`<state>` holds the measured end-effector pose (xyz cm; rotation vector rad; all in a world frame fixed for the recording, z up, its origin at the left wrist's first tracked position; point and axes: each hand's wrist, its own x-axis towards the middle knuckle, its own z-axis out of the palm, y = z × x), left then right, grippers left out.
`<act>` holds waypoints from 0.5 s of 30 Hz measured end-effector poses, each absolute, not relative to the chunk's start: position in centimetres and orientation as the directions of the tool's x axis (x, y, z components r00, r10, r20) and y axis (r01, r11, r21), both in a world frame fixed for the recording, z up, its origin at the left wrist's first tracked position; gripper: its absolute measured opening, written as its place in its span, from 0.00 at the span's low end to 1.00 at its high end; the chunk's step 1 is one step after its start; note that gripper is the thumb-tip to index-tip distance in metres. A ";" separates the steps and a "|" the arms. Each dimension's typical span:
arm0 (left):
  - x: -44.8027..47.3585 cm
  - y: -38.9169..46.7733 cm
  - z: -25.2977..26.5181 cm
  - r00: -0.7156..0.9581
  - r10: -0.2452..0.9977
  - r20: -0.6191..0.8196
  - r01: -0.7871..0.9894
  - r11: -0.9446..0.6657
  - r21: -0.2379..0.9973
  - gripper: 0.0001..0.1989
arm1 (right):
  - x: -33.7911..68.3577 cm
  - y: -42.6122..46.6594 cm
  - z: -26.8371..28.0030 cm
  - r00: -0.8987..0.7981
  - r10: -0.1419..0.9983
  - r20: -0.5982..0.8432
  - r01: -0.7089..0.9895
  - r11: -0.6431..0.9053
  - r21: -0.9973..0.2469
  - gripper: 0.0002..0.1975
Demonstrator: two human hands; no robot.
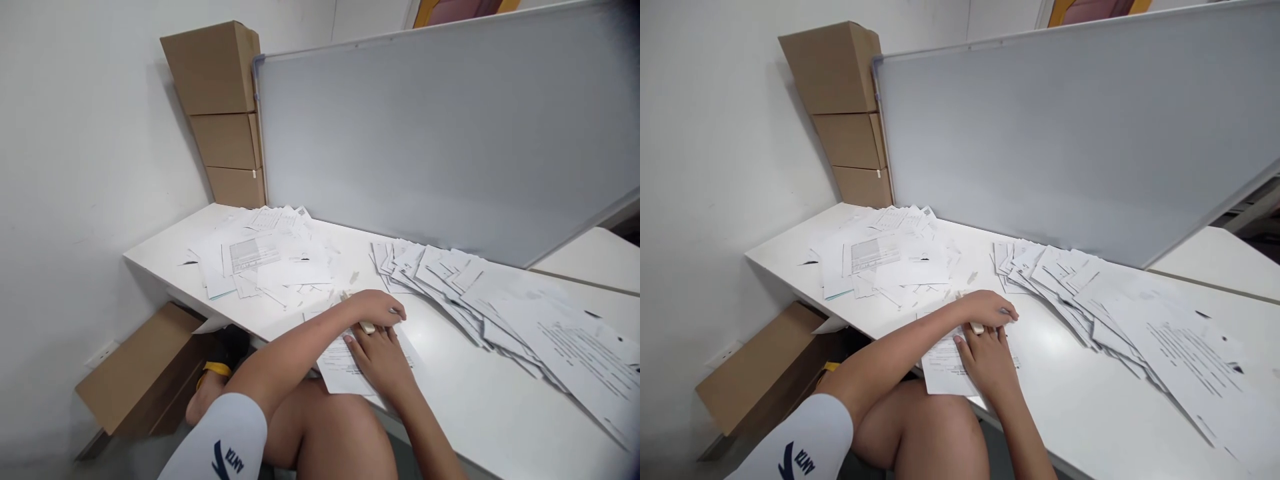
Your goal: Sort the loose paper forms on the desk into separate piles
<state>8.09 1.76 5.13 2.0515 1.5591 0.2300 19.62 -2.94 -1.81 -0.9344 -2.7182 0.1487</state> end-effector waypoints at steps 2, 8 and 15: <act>8.1 1.8 5.1 0.311 0.929 -0.201 0.842 -0.172 0.512 0.17 | 19.6 -3.0 -1.8 -0.758 0.614 0.222 0.587 0.789 -0.180 0.25; 8.1 2.0 4.0 0.384 0.917 -0.103 0.857 -0.313 0.410 0.25 | 19.4 -3.4 -0.8 -0.752 0.629 0.197 0.600 0.777 -0.189 0.21; 8.3 2.4 3.3 0.398 0.917 -0.022 0.883 -0.376 0.281 0.28 | 18.9 -3.3 -0.5 -0.737 0.633 0.236 0.588 0.773 -0.239 0.17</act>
